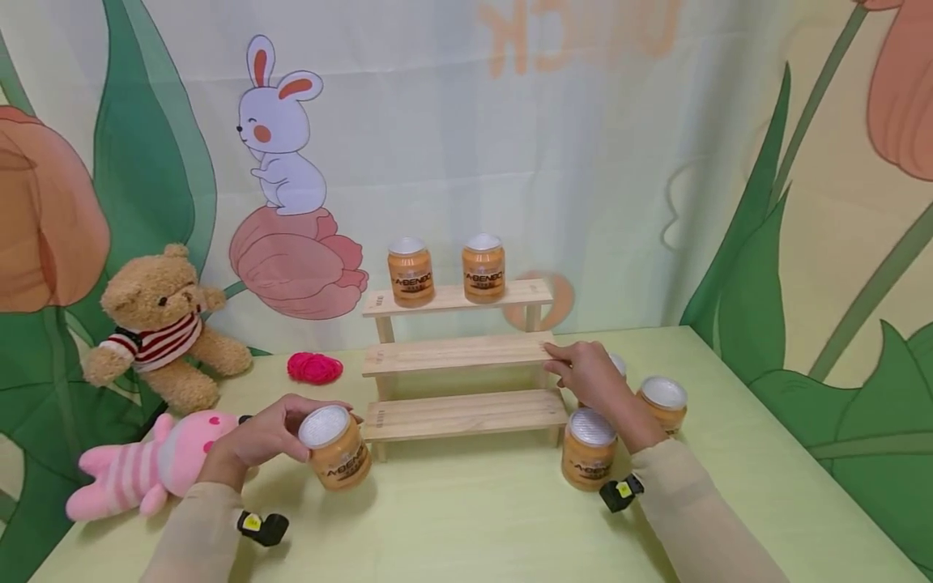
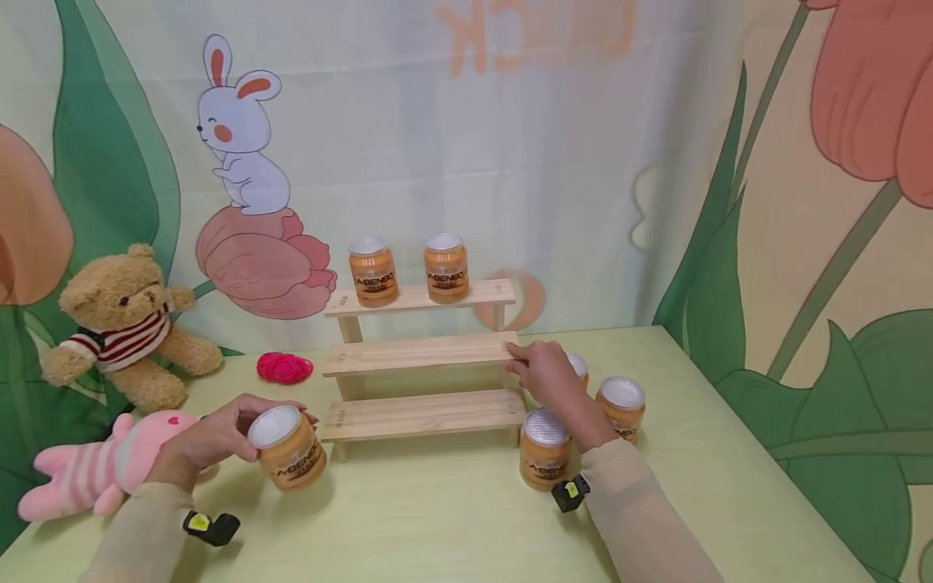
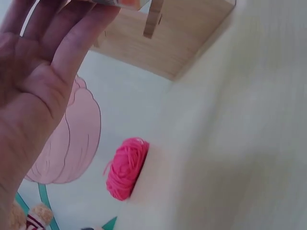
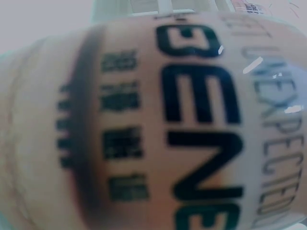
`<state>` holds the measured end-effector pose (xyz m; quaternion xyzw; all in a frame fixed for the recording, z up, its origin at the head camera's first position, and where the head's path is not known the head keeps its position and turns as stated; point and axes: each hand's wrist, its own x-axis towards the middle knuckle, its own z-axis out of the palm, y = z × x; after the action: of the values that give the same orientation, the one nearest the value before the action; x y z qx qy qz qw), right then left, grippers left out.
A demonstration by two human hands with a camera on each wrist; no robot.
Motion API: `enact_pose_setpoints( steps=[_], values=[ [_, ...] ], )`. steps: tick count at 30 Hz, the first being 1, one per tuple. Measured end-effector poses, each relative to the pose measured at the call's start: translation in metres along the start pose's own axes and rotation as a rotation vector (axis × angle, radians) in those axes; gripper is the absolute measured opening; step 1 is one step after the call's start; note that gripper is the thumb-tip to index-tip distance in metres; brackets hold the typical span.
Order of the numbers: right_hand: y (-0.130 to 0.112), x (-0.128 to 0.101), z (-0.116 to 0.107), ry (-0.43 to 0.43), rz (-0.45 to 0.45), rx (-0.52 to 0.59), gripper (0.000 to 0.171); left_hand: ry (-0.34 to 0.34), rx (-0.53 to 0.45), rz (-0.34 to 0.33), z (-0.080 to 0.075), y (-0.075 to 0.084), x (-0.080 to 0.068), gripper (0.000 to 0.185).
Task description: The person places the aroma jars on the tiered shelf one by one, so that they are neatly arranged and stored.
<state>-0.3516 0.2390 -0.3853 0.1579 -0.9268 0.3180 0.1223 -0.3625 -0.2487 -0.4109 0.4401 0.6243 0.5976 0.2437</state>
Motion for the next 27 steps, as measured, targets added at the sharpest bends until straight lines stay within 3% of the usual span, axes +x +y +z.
enact_pose_setpoints(
  steps=[5, 9, 12, 19, 27],
  values=[
    [0.001, -0.001, -0.001, -0.007, 0.002, 0.008, 0.042, 0.076, 0.040, -0.016, 0.006, 0.009, 0.011, 0.054],
    [0.002, -0.001, -0.001, 0.000, -0.013, 0.001, 0.041, 0.148, 0.128, -0.011, 0.011, 0.014, 0.017, 0.051],
    [0.002, -0.001, 0.000, 0.009, -0.023, -0.006, 0.041, 0.231, 0.161, -0.012, 0.014, 0.017, 0.022, 0.048],
    [0.001, 0.000, 0.000, -0.002, -0.012, -0.004, 0.042, 0.467, 0.161, -0.069, 0.015, 0.024, 0.033, 0.047],
    [0.003, 0.001, 0.001, -0.009, 0.006, 0.006, 0.042, 0.581, 0.137, -0.040, 0.015, 0.042, 0.050, 0.041]
  ],
)
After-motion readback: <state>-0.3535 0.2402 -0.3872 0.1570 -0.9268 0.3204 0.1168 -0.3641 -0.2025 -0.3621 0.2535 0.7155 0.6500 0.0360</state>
